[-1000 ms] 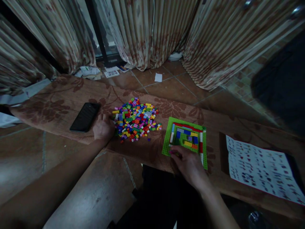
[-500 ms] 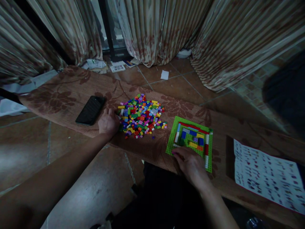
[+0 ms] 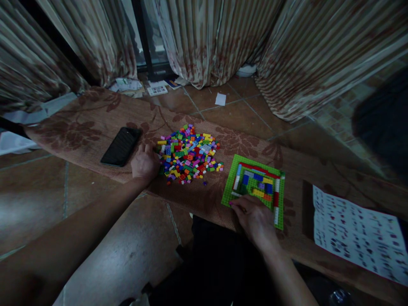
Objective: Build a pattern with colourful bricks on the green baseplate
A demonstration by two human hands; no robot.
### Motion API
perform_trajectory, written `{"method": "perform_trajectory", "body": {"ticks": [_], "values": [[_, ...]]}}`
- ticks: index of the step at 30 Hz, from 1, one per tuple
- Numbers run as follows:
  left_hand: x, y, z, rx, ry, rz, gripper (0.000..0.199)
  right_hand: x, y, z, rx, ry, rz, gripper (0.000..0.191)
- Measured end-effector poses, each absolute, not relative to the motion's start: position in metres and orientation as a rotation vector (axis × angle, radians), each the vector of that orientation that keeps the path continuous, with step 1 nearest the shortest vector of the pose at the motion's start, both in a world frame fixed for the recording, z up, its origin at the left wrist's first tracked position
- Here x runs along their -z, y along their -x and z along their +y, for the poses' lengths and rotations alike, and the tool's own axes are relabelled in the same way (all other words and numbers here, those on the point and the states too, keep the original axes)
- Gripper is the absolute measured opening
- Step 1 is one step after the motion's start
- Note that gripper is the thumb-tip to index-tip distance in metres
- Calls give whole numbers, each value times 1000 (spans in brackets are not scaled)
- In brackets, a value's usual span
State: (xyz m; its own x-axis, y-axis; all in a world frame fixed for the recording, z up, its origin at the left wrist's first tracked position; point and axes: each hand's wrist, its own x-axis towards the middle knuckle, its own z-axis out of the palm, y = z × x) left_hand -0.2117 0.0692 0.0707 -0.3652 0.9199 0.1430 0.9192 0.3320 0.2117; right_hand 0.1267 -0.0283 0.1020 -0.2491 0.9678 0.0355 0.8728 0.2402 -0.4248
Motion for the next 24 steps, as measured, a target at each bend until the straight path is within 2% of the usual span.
{"method": "perform_trajectory", "body": {"ticks": [24], "values": [[-71, 210, 69, -379, -1801, 2587, 35, -89, -130, -21, -471, 1529, -2313, 24]]}}
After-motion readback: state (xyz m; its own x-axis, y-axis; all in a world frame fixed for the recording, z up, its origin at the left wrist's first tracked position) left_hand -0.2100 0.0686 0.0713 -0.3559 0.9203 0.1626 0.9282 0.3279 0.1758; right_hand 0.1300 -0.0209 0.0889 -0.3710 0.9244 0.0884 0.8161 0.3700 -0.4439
